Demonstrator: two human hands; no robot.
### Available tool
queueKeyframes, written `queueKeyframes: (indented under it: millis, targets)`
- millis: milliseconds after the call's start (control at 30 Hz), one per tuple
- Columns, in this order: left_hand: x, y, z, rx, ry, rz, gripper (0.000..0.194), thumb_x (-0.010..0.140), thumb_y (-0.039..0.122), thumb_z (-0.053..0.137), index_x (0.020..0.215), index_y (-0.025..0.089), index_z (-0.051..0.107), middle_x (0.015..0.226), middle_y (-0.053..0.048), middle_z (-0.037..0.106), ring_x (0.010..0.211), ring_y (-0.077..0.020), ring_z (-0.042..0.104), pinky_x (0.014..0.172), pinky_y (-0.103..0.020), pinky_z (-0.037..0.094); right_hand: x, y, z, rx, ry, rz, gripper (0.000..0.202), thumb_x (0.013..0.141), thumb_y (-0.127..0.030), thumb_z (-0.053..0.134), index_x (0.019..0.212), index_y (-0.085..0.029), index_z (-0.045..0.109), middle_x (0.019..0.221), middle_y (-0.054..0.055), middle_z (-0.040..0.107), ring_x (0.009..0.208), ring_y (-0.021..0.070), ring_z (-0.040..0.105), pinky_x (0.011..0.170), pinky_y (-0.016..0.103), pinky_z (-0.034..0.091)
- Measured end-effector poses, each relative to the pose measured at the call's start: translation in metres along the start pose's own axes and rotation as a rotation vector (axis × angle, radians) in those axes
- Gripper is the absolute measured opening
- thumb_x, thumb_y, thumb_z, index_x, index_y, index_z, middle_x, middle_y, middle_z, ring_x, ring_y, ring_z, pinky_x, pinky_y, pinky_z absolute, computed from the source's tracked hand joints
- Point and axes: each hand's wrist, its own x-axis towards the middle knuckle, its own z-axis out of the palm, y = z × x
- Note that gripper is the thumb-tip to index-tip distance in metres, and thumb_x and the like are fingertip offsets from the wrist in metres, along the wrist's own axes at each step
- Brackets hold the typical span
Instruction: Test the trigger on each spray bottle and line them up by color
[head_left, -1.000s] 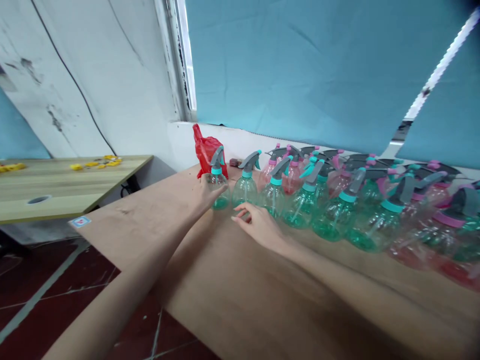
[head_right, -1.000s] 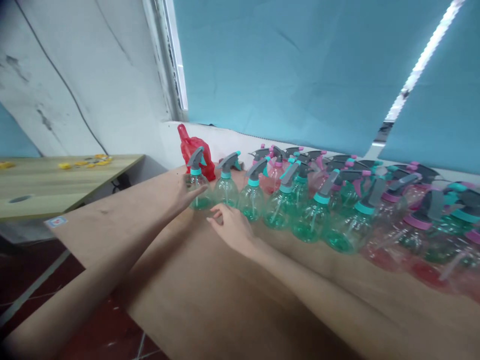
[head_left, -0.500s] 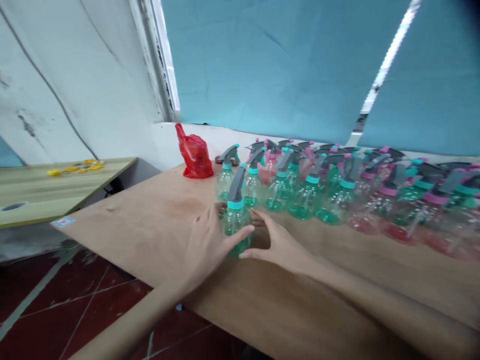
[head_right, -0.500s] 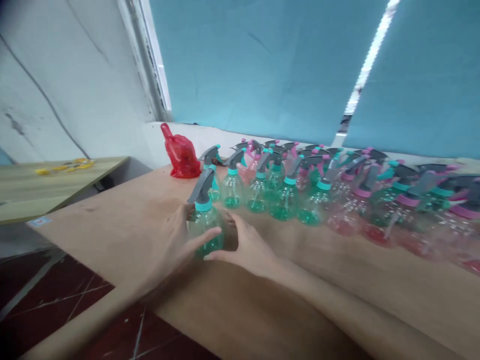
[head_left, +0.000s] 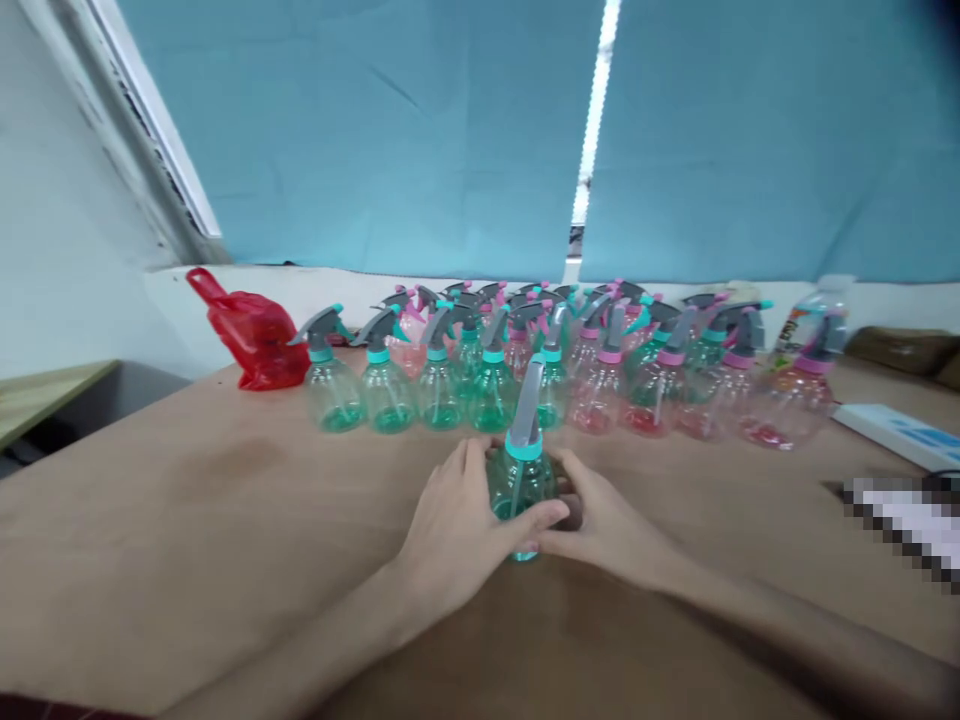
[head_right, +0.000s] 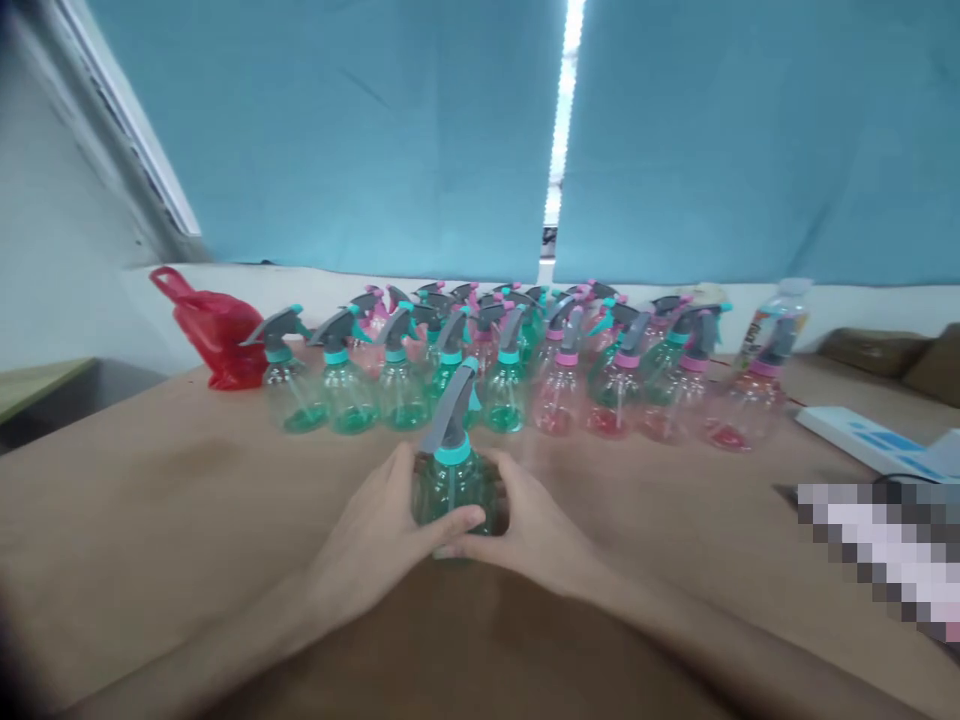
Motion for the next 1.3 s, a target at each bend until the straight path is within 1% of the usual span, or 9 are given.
queueKeyframes:
  millis: [233,367,433,567,700,867,1000,1100,1300]
  targets:
    - [0.043,0.038,0.017,-0.134,-0.123,0.159,0.076,0.076,0.054,0.067,0.138,0.026,0.034,0.144,-0.013,0.046,0.131,-0.0344,0.046,0.102,-0.054,0.045,-0.024,0.004,-0.058,-0.192,0.019,0.037,0.085,0.066,-0.046,0.082,0.137,-0.028,0.039,0.139,0.011,0.050,0.126,0.0340,0.049,0.097,0.054,0.047]
    - [0.067,0.062,0.033,-0.210,-0.147,0.290,0.084,0.074,0.048,0.071,0.144,0.028,0.028,0.142,-0.011,0.049,0.123,-0.0335,0.053,0.095,-0.050,0.051,-0.029,0.006,-0.081,-0.305,-0.009,-0.019,0.089,0.062,-0.052,0.083,0.137,-0.029,0.041,0.134,0.010,0.054,0.124,0.0343,0.049,0.099,0.053,0.044]
    - [0.076,0.073,0.043,-0.261,-0.132,0.332,0.074,0.076,0.045,0.070,0.139,0.026,0.036,0.136,-0.011,0.054,0.116,-0.0330,0.058,0.092,-0.049,0.053,-0.029,0.007,-0.087,-0.310,-0.011,-0.062,0.091,0.062,-0.052,0.082,0.139,-0.029,0.040,0.135,0.009,0.053,0.126,0.0336,0.047,0.103,0.052,0.041]
    - [0.090,0.088,0.062,-0.485,-0.159,0.342,0.033,0.088,0.036,0.058,0.118,0.024,0.052,0.115,-0.006,0.065,0.101,-0.0254,0.065,0.089,-0.043,0.055,-0.027,0.011,-0.094,-0.303,0.016,-0.115,0.103,0.062,-0.054,0.081,0.147,-0.027,0.028,0.144,0.011,0.044,0.135,0.0334,0.037,0.111,0.050,0.032]
    - [0.095,0.089,0.070,-0.545,-0.115,0.318,0.029,0.085,0.029,0.058,0.113,0.024,0.054,0.107,-0.005,0.067,0.094,-0.0233,0.066,0.085,-0.041,0.057,-0.031,0.021,-0.106,-0.333,-0.022,-0.099,0.108,0.065,-0.060,0.078,0.150,-0.026,0.022,0.148,0.012,0.040,0.136,0.0337,0.036,0.110,0.051,0.033]
    - [0.091,0.077,0.067,-0.579,-0.118,0.289,0.023,0.083,0.025,0.056,0.106,0.024,0.056,0.086,0.000,0.066,0.077,-0.0189,0.065,0.083,-0.041,0.057,-0.044,0.041,-0.121,-0.426,-0.024,-0.023,0.074,0.085,-0.059,0.057,0.146,-0.025,0.033,0.147,0.012,0.043,0.133,0.0296,0.042,0.108,0.050,0.035]
    - [0.089,0.069,0.063,-0.534,-0.099,0.276,0.012,0.080,0.021,0.053,0.090,0.024,0.058,0.073,0.002,0.061,0.068,-0.0170,0.062,0.069,-0.035,0.058,-0.052,0.058,-0.123,-0.570,0.004,0.047,0.060,0.093,-0.052,0.049,0.145,-0.026,0.036,0.152,0.010,0.038,0.137,0.0268,0.037,0.111,0.050,0.032]
    - [0.089,0.070,0.059,-0.475,-0.063,0.296,0.022,0.078,0.019,0.050,0.097,0.025,0.059,0.070,0.003,0.059,0.060,-0.0152,0.058,0.062,-0.032,0.056,-0.053,0.071,-0.120,-0.663,-0.008,0.030,0.063,0.092,-0.054,0.051,0.147,-0.026,0.036,0.154,0.009,0.033,0.140,0.0274,0.033,0.112,0.050,0.033]
    - [0.095,0.077,0.052,-0.455,-0.044,0.347,0.033,0.075,0.019,0.050,0.105,0.026,0.062,0.077,0.003,0.065,0.060,-0.0142,0.060,0.074,-0.033,0.057,-0.053,0.079,-0.118,-0.739,-0.082,0.010,0.061,0.094,-0.053,0.049,0.147,-0.026,0.036,0.156,0.005,0.028,0.143,0.0263,0.025,0.115,0.048,0.026]
